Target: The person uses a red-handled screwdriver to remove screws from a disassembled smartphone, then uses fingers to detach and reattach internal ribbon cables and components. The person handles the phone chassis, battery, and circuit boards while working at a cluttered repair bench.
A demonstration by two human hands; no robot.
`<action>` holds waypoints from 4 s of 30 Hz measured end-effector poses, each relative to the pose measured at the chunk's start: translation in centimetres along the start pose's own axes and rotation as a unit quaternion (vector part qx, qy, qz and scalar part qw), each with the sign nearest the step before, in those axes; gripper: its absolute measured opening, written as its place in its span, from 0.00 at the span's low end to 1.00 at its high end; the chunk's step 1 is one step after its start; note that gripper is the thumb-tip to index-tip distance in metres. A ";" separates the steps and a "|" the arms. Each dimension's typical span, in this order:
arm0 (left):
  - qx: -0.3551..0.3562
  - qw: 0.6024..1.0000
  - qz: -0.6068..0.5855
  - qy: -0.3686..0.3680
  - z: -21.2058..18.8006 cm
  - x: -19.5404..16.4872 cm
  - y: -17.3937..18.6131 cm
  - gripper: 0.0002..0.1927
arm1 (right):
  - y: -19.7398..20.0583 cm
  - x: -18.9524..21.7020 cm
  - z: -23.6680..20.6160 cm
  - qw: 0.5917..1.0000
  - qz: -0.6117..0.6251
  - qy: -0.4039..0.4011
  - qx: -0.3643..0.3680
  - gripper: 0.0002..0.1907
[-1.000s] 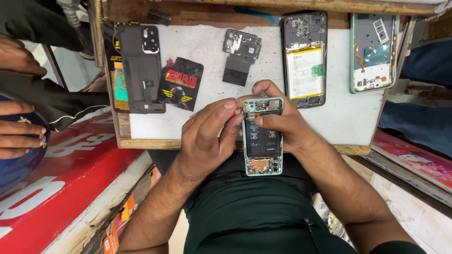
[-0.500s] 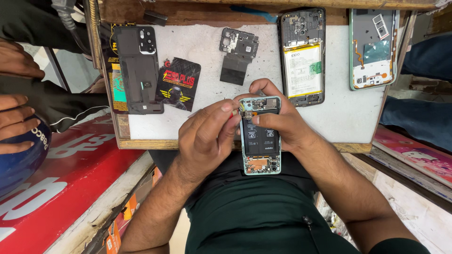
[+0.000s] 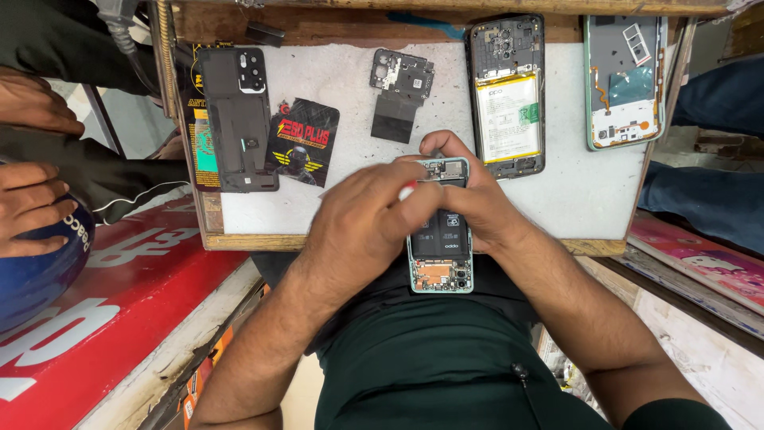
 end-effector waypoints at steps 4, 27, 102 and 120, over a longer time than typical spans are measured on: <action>-0.029 0.999 0.012 0.014 0.4 0.3 0.4 0.31 | -0.2 0.1 -0.2 1.000 -0.016 0.007 0.001 0.22; -0.055 0.998 0.000 0.039 -1.3 0.0 -0.5 0.35 | -1.7 0.0 -1.3 0.998 -0.040 0.023 -0.032 0.15; -0.130 0.986 -0.101 -0.016 -1.5 0.2 -0.3 0.36 | -1.1 0.5 -2.4 0.998 -0.061 0.004 -0.014 0.19; -0.050 0.997 0.048 0.043 1.0 -1.3 2.7 0.27 | -1.5 0.2 -2.6 0.998 -0.060 0.006 -0.014 0.17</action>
Point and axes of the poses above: each hand's wrist, its own z-axis towards the middle knuckle, its own y-axis out of the back of the hand, x = y × z, the point moved 7 cm from there along z, towards the middle knuckle, and after that the axes turned 1 degree about -y, right-handed, at the moved point
